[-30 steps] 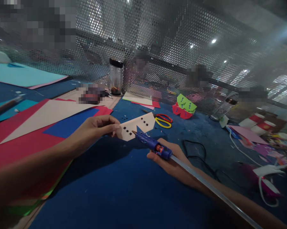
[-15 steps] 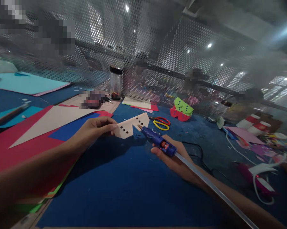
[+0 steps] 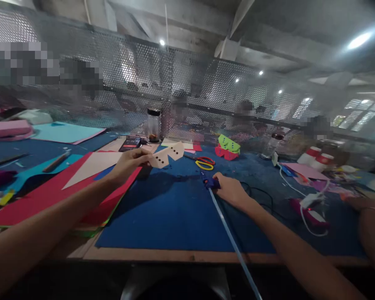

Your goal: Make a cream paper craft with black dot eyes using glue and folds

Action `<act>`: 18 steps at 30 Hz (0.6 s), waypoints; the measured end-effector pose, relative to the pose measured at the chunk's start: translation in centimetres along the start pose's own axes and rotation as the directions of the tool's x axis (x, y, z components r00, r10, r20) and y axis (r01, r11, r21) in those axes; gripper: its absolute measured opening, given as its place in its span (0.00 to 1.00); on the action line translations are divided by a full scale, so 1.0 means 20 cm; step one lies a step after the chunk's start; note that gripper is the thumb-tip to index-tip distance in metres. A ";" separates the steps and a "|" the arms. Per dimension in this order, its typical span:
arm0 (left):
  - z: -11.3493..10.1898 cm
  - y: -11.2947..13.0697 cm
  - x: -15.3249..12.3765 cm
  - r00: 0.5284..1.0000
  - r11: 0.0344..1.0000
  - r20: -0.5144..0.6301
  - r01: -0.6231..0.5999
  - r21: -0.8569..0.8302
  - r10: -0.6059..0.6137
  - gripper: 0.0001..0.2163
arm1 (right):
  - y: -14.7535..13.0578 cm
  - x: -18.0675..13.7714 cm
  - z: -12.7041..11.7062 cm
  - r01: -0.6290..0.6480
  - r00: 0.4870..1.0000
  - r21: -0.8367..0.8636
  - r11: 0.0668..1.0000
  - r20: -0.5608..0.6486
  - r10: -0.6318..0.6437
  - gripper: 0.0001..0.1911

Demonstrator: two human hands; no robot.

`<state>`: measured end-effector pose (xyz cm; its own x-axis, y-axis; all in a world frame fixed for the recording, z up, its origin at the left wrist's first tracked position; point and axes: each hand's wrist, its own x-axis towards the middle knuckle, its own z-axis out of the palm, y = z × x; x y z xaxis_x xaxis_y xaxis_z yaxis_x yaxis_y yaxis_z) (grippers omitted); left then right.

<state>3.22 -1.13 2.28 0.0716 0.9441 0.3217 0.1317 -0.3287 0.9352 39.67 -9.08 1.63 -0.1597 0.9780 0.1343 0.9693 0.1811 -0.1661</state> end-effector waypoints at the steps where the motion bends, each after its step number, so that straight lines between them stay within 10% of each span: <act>1: 0.01 0.01 0.01 1.000 1.000 0.002 -0.015 0.014 0.015 0.15 | 0.01 0.01 0.00 -0.005 1.000 0.007 1.000 0.019 0.005 0.17; 11: 0.14 0.11 0.06 0.985 0.977 0.127 -0.140 0.161 0.121 0.14 | 0.13 0.05 0.05 0.132 0.977 0.157 0.979 0.147 -0.155 0.23; 18: 0.27 0.15 0.12 0.948 0.933 0.274 -0.236 0.271 0.161 0.11 | 0.18 0.08 -0.06 0.229 0.973 0.248 0.941 -0.071 -0.218 0.18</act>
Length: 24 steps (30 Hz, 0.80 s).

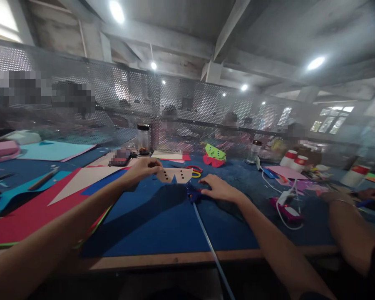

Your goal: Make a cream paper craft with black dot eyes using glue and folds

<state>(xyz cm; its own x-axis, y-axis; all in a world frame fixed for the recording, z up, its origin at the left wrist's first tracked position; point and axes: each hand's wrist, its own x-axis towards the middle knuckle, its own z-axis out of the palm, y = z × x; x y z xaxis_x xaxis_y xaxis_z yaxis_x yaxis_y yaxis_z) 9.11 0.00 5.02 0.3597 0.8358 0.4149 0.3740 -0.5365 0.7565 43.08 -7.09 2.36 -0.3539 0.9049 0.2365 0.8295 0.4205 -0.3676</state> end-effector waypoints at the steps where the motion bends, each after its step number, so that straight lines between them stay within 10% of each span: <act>1: 0.01 0.01 0.00 1.000 1.000 0.001 -0.012 0.017 0.012 0.10 | 0.00 0.01 -0.01 -0.002 0.998 0.026 1.000 -0.065 0.004 0.16; 13: 0.12 0.03 -0.07 0.998 0.997 0.031 -0.058 0.046 0.056 0.11 | -0.12 0.04 0.12 0.289 0.870 0.133 0.948 -0.449 -0.203 0.09; 24: 0.17 -0.04 -0.11 0.967 0.994 -0.255 -0.012 -0.108 -0.016 0.26 | -0.11 -0.01 0.10 0.309 0.791 -0.107 0.945 -0.523 -0.318 0.09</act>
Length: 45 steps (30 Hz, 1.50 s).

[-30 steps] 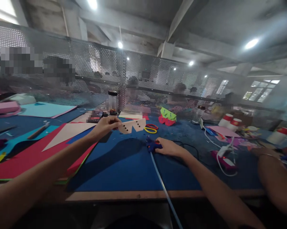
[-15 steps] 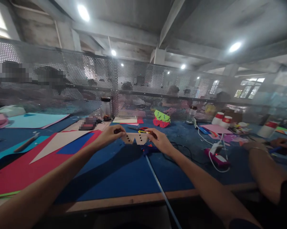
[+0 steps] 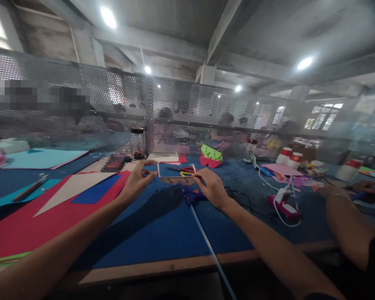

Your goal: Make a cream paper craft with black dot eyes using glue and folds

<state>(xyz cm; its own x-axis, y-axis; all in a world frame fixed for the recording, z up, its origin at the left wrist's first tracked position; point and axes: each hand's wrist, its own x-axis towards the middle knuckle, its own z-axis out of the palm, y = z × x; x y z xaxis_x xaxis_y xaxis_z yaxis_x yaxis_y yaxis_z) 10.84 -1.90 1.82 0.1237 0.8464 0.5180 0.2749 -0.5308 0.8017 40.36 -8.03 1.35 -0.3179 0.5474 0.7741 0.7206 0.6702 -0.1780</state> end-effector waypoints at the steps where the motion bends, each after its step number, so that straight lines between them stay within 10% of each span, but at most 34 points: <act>1: 0.00 0.00 0.00 1.000 1.000 0.021 0.004 -0.011 -0.004 0.24 | 0.00 0.00 0.00 0.003 1.000 -0.011 1.000 0.003 -0.003 0.09; 26: 0.04 -0.05 -0.02 0.975 0.953 0.099 0.217 -0.212 -0.200 0.31 | 0.15 0.01 0.02 -0.230 0.973 0.038 0.972 0.023 0.230 0.11; 45: 0.07 -0.14 -0.05 0.981 0.996 0.179 0.063 0.060 -0.073 0.24 | 0.62 0.01 -0.16 -0.594 0.707 -0.433 0.678 0.122 0.697 0.17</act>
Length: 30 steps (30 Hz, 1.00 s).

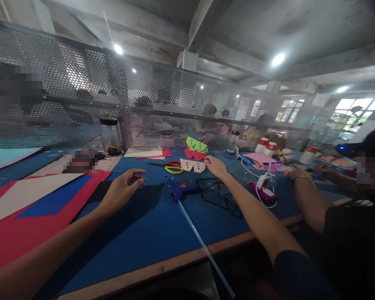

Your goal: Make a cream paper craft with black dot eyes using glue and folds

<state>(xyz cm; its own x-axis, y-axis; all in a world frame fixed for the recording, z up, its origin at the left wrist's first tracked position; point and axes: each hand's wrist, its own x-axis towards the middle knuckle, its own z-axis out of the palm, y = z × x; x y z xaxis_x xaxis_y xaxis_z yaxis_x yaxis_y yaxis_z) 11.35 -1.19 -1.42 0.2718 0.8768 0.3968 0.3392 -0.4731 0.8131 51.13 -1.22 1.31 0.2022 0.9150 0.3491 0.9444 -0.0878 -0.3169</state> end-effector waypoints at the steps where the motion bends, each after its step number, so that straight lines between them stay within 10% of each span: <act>1: 0.00 0.00 0.00 1.000 1.000 0.005 -0.003 0.007 0.003 0.24 | 0.01 0.00 0.00 -0.005 1.000 -0.005 1.000 -0.014 0.005 0.17; 30: 0.03 -0.01 -0.01 0.998 0.993 0.040 -0.049 0.107 0.045 0.23 | 0.06 0.04 0.13 0.067 0.994 0.045 0.997 0.085 -0.071 0.17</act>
<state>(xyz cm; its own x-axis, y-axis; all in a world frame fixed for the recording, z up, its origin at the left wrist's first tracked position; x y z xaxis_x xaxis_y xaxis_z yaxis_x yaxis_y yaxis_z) 11.76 -1.32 -1.94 0.3229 0.8503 0.4156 0.4196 -0.5222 0.7424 51.82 0.42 -1.19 0.1121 0.9491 0.2943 0.9432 -0.0084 -0.3322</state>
